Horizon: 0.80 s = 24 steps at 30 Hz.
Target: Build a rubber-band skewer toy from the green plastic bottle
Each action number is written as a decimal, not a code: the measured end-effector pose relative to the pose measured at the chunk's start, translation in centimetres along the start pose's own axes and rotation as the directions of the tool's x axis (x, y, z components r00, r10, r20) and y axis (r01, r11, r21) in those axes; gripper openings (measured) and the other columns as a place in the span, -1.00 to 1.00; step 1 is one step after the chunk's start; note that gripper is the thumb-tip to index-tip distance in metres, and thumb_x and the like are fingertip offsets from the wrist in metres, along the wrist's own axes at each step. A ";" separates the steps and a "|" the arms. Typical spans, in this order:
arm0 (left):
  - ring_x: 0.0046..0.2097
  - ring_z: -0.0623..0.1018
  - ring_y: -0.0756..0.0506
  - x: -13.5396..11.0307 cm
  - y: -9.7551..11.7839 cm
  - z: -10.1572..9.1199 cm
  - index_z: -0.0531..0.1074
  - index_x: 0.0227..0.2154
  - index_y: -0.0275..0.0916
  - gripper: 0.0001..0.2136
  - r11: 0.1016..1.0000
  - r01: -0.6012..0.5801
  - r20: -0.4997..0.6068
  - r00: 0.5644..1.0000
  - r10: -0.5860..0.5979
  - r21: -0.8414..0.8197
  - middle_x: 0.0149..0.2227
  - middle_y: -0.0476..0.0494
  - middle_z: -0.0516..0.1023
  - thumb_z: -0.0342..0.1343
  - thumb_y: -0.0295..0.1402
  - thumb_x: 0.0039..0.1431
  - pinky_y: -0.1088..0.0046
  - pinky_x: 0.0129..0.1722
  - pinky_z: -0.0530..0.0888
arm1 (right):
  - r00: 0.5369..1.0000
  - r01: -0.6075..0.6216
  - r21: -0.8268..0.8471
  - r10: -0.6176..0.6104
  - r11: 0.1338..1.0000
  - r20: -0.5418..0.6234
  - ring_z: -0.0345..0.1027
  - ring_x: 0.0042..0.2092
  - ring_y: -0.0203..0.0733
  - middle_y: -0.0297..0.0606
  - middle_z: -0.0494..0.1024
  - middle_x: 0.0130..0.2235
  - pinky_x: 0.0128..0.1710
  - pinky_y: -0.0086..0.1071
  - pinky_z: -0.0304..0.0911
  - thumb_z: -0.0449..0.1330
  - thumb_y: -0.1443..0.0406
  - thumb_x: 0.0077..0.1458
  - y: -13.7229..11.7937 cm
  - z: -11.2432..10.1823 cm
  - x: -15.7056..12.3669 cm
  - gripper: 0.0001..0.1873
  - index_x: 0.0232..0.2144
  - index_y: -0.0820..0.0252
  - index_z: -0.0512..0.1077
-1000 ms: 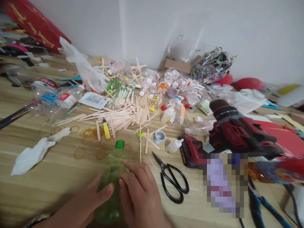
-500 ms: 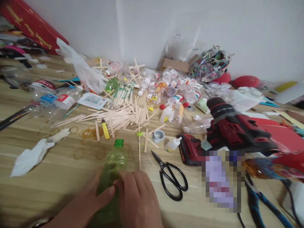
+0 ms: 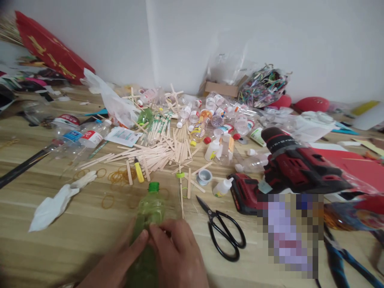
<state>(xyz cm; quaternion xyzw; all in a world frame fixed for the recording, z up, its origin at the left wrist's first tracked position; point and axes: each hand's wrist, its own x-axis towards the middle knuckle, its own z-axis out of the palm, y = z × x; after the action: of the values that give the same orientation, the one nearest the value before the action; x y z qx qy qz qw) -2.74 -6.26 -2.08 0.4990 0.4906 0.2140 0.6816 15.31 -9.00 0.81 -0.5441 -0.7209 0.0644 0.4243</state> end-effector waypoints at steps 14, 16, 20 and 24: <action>0.24 0.36 -0.29 -0.4 5.8 0.8 0.38 0.08 -0.10 -0.50 0.993 -0.032 -0.041 0.999 0.028 -0.110 0.15 -0.13 0.49 0.19 -0.05 0.09 0.16 0.17 0.36 | 0.998 -0.054 0.130 0.049 0.990 0.043 0.13 0.27 0.07 -0.20 0.10 0.34 -0.01 -0.14 0.36 -0.14 -0.03 0.30 0.9 1.0 -1.6 -0.51 0.08 -0.17 0.43; 0.24 0.35 -0.29 -0.5 5.8 0.2 0.37 0.10 -0.09 -0.51 0.999 -0.034 -0.062 0.997 0.034 -0.004 0.16 -0.13 0.47 0.17 -0.12 0.10 0.14 0.20 0.31 | 0.996 -0.069 0.159 0.058 0.985 0.068 0.13 0.27 0.07 -0.23 0.10 0.35 -0.01 -0.13 0.37 -0.12 -0.02 0.30 0.9 1.0 -1.8 -0.53 0.07 -0.19 0.44; 0.19 0.42 -0.29 -0.5 5.9 -0.9 0.38 0.11 -0.12 -0.55 0.985 -0.059 -0.021 0.998 0.063 0.163 0.13 -0.15 0.50 0.14 -0.26 0.12 0.13 0.19 0.31 | 0.994 -0.059 0.204 0.040 0.977 0.097 0.10 0.29 0.12 -0.24 0.12 0.35 -0.04 -0.11 0.39 -0.05 -0.04 0.26 0.8 1.0 -1.9 -0.56 0.04 -0.21 0.47; 0.19 0.42 -0.28 -0.5 5.7 -1.8 0.39 0.10 -0.06 -0.54 0.950 -0.125 0.030 0.992 0.122 0.284 0.11 -0.10 0.52 0.18 -0.31 0.09 0.14 0.20 0.31 | 0.990 -0.045 0.248 0.010 0.968 0.144 0.11 0.29 0.13 -0.18 0.25 0.28 -0.05 -0.08 0.41 -0.03 -0.05 0.26 0.8 0.4 -1.9 -0.57 0.03 -0.22 0.47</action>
<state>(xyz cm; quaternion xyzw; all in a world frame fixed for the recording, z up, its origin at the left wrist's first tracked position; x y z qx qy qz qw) -3.43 -3.48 3.14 0.6232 0.4801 0.1801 0.5906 15.69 -10.15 -0.88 -0.4902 -0.7277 0.1991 0.4364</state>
